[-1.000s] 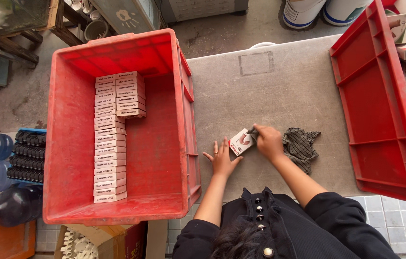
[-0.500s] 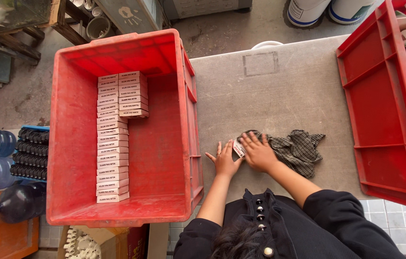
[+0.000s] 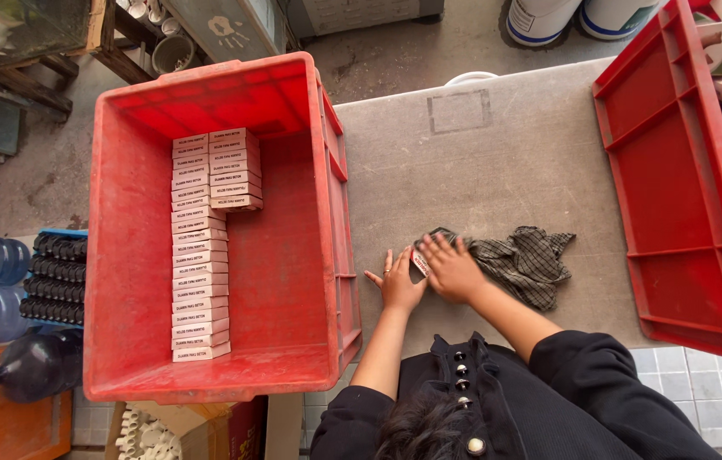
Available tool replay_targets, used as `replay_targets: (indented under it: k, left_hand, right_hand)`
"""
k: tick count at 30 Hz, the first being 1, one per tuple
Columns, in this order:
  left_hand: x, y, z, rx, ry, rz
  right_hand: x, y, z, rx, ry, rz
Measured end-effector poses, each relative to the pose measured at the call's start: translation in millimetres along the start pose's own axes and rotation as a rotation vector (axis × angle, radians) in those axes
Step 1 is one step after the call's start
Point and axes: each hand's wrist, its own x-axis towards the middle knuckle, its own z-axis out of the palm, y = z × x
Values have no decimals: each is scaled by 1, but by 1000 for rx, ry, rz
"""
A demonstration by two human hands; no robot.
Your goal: The person picks up small cardboard boxes one at a time from a large red bin and wipes them with a cloth before stacking them in another red bin.
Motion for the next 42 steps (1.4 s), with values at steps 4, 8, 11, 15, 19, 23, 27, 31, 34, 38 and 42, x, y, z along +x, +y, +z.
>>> replay_targets:
  k: [4,8,11,15,19,23,27,31,34,38,42]
  left_hand:
    - [-6,9,-17,14,-16,-5]
    - [-13,20,-36,-53,-39,-11]
    - [-13,21,-39,-60,-73,-19]
    - [-15,9,-37,-6,-187,-43]
    - [-29,9,-40,-193,-175,-98]
    - [-24,3,-6,-732,-87,-238]
    - [-21,20,-9,-1079,-123,-328]
    - [-36,57,-74,-947,-32,-378]
    - [-55,103,-142,-966,-8,-242]
    - [-60,113,-178,-822,261,213]
    - [-77,108,-242,-781,445,404]
  right_hand:
    - [-28,3,4,7,88,-142]
    - [-46,35,-6,-104,176,-105]
    - [-47,60,-9,-117,25,170]
    - [-44,82,-5,-15,-90,490]
    - [-35,67,7,76,399,438]
    - [-14,41,8,952,231,618]
    - [-9,-4,-69,1336,-171,753]
    - [-13,-25,-95,1643,-23,890]
    - [-27,-41,-174,1910,182,918]
    - [-27,-42,-209,1971,552,654]
    - [-19,-70,-247,1943,852,249]
